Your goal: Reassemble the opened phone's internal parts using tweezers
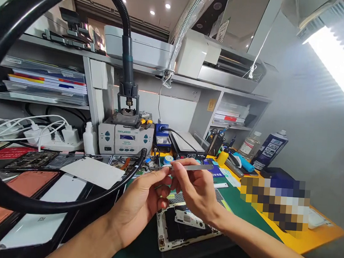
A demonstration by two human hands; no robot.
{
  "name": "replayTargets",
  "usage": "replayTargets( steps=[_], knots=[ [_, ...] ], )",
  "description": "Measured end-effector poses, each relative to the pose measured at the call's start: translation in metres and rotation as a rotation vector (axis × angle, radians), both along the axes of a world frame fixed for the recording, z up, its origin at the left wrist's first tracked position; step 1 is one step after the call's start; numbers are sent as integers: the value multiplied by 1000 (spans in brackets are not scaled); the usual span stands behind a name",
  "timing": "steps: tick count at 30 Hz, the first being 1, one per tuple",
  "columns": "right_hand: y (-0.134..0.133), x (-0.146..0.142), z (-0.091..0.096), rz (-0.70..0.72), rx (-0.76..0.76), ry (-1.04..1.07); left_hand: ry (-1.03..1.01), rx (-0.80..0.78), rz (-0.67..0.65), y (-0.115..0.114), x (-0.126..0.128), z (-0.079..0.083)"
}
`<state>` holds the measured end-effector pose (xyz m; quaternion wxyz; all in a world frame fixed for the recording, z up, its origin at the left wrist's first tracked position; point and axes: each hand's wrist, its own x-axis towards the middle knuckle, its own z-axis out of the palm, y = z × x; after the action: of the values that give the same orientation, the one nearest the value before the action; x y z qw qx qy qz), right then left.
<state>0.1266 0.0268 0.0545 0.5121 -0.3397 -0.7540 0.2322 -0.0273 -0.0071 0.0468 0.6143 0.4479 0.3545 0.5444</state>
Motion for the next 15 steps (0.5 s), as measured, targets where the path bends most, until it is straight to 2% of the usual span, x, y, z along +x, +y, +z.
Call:
replayTargets(
  steps=[2,4,7,9,12,15],
  knots=[
    [2,13,14,-38,-29,42,218,123,-23,-2,-2,-3],
    [8,35,33,-62,-63,31,476,331,-28,-4,-7,-9],
    [23,68,52,20,-203,-116,807,700,-48,-7,-13,-24],
    [32,82,53,85,-311,-228,948,914,-63,-6,-13,-38],
    [35,87,42,141,-412,-332,1058,1189,-30,-3,-11,-58],
    [34,83,28,166,-451,-379,1139,1306,53,-2,-12,-69]
  ],
)
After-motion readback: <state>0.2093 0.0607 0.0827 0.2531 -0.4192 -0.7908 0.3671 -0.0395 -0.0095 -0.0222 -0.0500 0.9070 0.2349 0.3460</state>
